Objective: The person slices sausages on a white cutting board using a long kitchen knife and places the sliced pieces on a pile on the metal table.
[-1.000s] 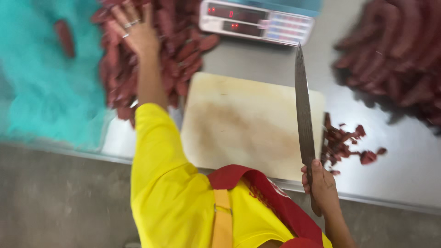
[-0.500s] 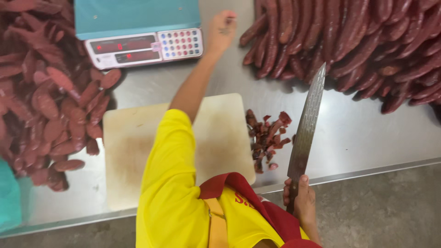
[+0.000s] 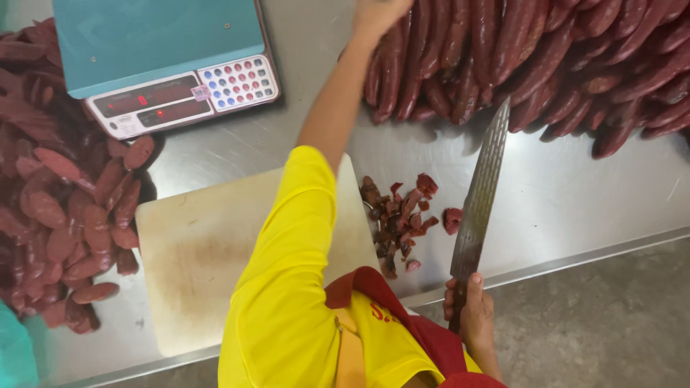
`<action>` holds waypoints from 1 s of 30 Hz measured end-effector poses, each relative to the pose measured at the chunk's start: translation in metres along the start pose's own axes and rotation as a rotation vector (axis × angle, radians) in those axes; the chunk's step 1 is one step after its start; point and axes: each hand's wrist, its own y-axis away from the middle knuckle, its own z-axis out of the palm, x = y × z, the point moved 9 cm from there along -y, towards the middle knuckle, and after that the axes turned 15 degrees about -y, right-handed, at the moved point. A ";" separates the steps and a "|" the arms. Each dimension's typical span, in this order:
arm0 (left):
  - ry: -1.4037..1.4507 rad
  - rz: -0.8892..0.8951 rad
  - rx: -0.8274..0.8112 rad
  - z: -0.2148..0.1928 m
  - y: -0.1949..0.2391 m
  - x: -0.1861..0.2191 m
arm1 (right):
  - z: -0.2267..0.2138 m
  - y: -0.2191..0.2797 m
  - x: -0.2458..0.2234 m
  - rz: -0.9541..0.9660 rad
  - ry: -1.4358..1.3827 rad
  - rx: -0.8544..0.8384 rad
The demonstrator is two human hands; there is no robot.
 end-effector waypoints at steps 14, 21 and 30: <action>-0.051 0.068 -0.281 -0.312 0.408 -0.009 | 0.051 0.050 0.026 -0.092 0.103 -0.244; -0.801 0.260 -0.559 -0.376 0.523 -0.051 | 0.082 0.083 0.055 -0.081 0.416 -0.376; -0.842 0.299 0.061 -0.349 0.563 -0.064 | 0.097 0.097 0.053 -0.097 0.893 -0.402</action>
